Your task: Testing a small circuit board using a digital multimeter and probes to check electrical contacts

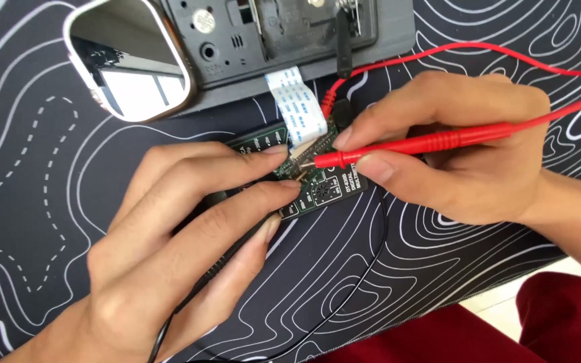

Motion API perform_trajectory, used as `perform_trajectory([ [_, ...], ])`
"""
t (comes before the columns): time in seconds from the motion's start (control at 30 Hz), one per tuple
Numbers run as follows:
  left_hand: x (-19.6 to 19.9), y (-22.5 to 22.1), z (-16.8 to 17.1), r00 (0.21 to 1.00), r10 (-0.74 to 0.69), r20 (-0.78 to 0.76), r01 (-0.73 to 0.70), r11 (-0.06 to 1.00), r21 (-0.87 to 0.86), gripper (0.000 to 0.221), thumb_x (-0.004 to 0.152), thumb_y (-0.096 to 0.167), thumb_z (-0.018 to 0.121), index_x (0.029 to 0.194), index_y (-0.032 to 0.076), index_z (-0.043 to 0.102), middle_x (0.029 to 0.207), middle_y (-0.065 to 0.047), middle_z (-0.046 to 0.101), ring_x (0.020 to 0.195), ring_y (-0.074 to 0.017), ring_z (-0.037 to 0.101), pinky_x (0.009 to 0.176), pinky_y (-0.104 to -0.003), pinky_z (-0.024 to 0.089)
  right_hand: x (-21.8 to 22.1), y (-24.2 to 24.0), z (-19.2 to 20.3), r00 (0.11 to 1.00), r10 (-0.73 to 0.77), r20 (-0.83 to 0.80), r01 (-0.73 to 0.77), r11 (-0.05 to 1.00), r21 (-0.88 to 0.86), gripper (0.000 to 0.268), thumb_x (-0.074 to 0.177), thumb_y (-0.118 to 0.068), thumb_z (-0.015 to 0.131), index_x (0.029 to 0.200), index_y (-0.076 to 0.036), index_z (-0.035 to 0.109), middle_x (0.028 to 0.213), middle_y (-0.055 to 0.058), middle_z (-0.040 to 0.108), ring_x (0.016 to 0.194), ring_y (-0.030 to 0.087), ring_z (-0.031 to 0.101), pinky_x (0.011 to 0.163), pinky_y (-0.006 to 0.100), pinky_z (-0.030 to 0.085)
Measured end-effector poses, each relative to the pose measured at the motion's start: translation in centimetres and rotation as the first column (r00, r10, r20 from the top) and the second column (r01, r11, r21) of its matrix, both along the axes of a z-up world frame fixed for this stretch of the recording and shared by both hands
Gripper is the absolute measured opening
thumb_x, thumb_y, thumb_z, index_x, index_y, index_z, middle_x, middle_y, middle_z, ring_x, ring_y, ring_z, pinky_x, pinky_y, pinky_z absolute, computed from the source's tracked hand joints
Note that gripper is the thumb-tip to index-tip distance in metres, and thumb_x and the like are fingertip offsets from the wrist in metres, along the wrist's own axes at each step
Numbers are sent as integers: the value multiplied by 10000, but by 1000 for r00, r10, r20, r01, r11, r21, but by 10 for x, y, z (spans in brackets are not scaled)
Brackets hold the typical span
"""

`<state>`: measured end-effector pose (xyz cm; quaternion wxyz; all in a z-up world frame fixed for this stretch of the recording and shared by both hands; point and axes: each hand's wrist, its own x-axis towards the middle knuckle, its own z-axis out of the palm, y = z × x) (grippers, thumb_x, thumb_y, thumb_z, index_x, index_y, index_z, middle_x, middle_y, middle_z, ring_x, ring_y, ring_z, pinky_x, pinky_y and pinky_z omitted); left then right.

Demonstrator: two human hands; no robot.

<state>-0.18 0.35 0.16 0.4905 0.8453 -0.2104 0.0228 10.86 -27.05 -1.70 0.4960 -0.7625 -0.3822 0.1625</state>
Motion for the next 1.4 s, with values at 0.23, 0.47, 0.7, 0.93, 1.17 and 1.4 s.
perform_trajectory([
  [0.23,0,3,-2,1000,-10,12,10,1000,-4,258,1095,-14,662,1305,-127,762,1399,-316,717,1205,-426,722,1062,-455,640,2,0,0,1000,4,7,-4,1000,-31,194,980,53,786,1135,165,753,1008,241,836,655,192,728,576,248,531],
  [0.47,0,4,-2,1000,-9,19,9,1000,-6,253,1100,-13,661,1295,-135,763,1408,-325,711,1195,-428,720,1056,-453,638,3,-1,-1,1000,16,-13,-16,1000,-6,193,993,51,723,1122,195,704,1039,278,817,677,219,733,588,271,547],
  [0.7,-2,7,0,999,-15,37,15,1000,-11,248,1122,-9,662,1321,-126,752,1414,-309,705,1197,-443,713,1074,-488,622,1,-5,-1,1000,-10,21,11,999,-43,195,1009,-5,733,1120,156,743,1036,237,828,728,224,762,630,271,566],
  [0.93,-7,8,-3,999,-8,47,9,999,-33,256,1143,5,656,1359,-109,734,1441,-295,693,1232,-447,708,1110,-514,609,-2,1,5,1000,-31,1,31,998,-46,177,1028,-4,706,1121,141,747,921,208,809,656,205,713,604,269,529],
  [1.17,-7,7,-2,999,-9,42,11,999,-34,258,1142,7,658,1358,-110,737,1443,-292,693,1235,-445,706,1114,-514,610,-4,2,7,999,-51,-15,50,996,-72,149,1021,32,743,1134,126,769,881,171,809,670,179,713,614,264,536],
  [1.4,-6,6,-3,998,-1,61,3,1000,-26,242,1139,-7,661,1333,-121,750,1424,-302,702,1214,-450,715,1093,-507,618,-2,2,5,1000,-24,4,24,998,-56,175,1017,5,730,1118,147,750,939,202,809,672,195,744,607,251,561],
])
